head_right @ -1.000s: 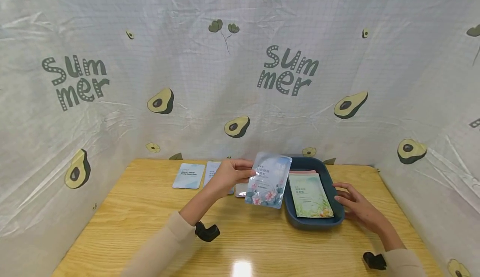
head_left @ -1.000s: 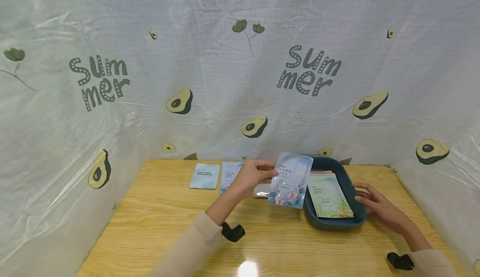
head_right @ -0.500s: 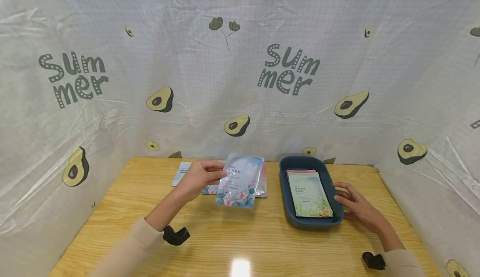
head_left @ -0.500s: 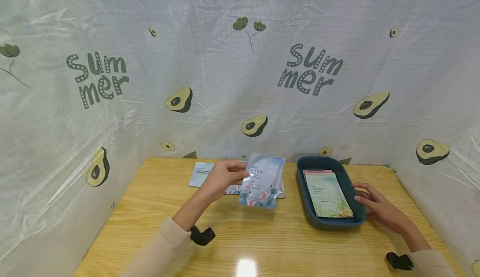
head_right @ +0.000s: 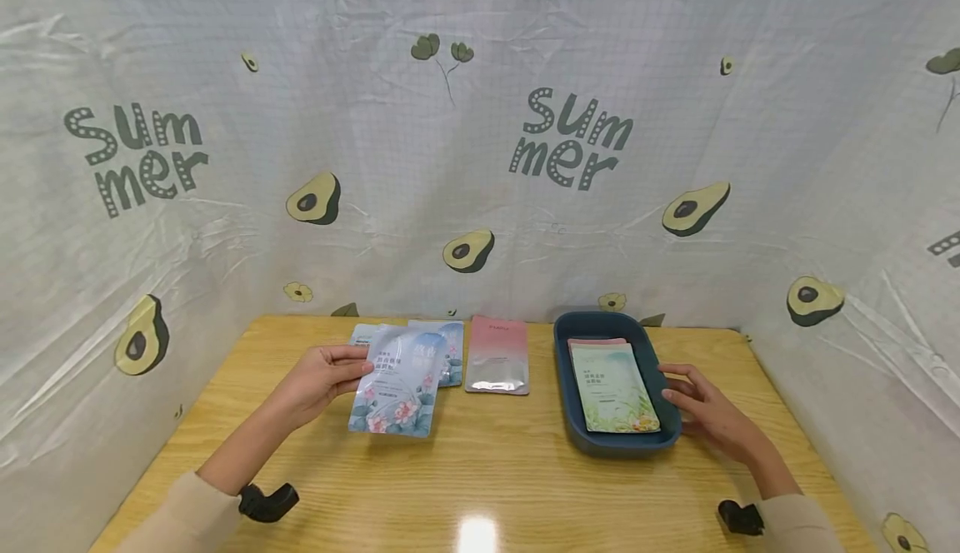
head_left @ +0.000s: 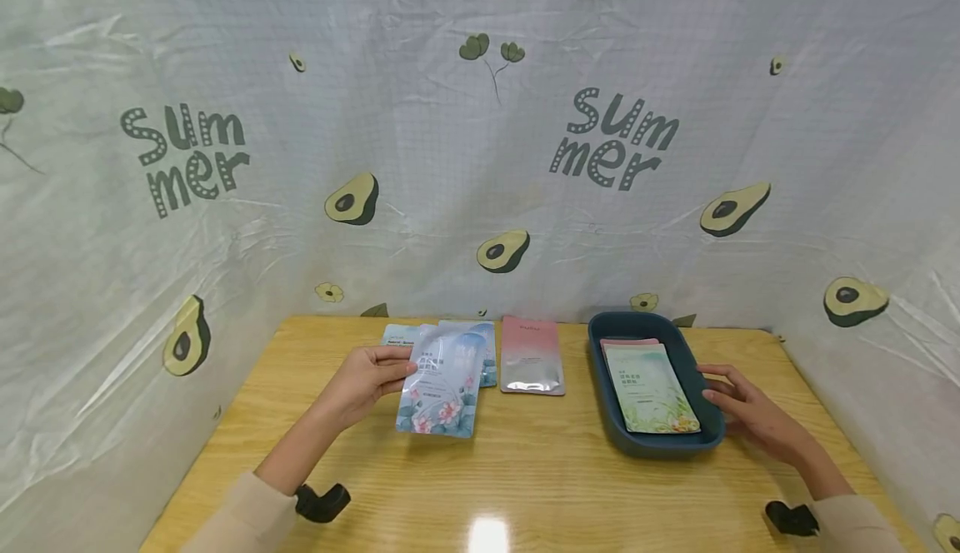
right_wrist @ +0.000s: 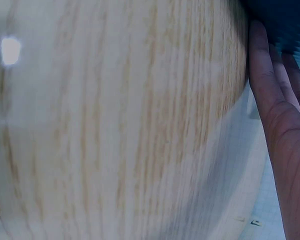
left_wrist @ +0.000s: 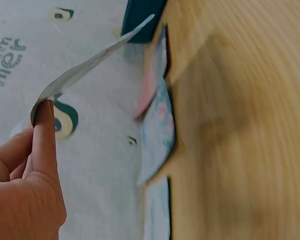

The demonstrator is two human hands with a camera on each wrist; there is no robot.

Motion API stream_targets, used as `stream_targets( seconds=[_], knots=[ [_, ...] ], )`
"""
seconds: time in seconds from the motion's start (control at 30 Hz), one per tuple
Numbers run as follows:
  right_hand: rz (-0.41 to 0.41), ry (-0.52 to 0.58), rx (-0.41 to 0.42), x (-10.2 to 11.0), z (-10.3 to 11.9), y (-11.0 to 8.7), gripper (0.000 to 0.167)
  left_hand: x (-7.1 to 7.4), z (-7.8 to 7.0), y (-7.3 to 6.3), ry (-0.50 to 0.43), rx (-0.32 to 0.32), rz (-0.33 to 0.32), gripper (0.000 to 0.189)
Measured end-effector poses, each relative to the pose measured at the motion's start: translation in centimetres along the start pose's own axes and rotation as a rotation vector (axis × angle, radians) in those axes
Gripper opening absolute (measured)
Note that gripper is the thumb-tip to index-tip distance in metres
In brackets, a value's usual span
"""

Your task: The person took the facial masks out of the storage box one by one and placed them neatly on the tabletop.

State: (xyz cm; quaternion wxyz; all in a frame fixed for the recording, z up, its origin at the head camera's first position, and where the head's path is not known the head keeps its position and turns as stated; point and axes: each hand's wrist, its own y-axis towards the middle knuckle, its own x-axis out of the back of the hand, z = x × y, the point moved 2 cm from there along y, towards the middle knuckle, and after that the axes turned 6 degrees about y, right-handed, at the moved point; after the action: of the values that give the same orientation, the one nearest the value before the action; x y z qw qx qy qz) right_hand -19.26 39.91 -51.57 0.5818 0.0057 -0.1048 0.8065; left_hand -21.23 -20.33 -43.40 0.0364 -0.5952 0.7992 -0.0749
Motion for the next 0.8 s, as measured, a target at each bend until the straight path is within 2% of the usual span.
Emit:
stream_targets(
  seconds=[0.27, 0.43, 0.6, 0.8],
  knots=[
    [-0.003, 0.001, -0.004, 0.1, 0.1, -0.2, 0.051, 3.6, 2.4, -2.6, -0.004, 0.062, -0.058, 0.051],
    [0.021, 0.003, 0.006, 0.1, -0.1, -0.1, 0.052, 6.0, 4.1, -4.0, 0.014, 0.103, -0.1, 0.049],
    [-0.007, -0.008, -0.005, 0.1, -0.2, 0.0, 0.053, 7.4, 5.6, -4.3, 0.044, 0.164, -0.133, 0.051],
    [-0.009, -0.019, -0.01, 0.1, -0.2, 0.0, 0.054, 7.9, 6.5, -4.2, 0.138, 0.231, -0.163, 0.039]
  ],
)
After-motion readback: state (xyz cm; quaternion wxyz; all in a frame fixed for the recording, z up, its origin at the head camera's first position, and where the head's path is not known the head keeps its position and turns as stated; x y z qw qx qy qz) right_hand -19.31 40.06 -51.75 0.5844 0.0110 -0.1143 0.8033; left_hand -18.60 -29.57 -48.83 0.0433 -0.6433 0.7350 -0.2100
